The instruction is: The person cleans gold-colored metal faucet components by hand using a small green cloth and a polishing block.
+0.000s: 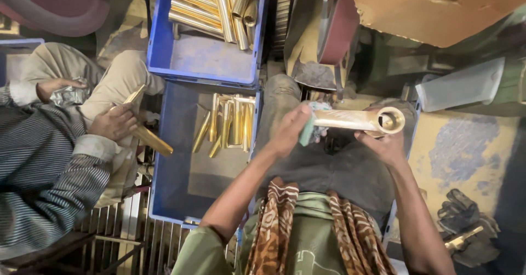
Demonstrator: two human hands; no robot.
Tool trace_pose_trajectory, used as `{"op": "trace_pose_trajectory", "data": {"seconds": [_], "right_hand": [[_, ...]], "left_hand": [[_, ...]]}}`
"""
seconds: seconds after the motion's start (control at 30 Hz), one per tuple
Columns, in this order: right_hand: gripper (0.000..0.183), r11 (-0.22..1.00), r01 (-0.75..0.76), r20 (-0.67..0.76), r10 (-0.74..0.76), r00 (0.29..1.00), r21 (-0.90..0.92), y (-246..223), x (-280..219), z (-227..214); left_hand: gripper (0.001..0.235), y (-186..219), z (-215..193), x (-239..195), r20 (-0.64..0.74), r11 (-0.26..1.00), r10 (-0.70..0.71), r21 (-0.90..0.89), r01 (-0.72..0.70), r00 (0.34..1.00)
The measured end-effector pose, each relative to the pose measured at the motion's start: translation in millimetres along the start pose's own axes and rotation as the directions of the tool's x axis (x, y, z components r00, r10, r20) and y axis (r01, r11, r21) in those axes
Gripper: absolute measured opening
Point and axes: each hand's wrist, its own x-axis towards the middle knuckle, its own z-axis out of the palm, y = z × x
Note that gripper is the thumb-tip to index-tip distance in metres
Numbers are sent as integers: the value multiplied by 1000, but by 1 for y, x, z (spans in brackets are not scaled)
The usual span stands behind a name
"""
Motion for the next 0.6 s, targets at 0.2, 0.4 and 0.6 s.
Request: {"op": "trace_pose_trajectory", "data": {"seconds": [0.2, 0.4, 0.6], "right_hand": [[45, 989, 39, 6, -38, 999, -142, 3, 3, 8], [41, 957, 278, 47, -283, 958, 84, -21, 20, 15], [44, 957, 176, 180, -219, 959, 230, -38, 22, 10]], "left_hand": [[36, -15, 35, -36, -171, 931, 167, 351, -99, 971], [37, -27, 64, -74, -162, 918, 125, 393, -52, 979], [39, -26, 57, -74, -50, 928, 35, 373, -13, 998]]}}
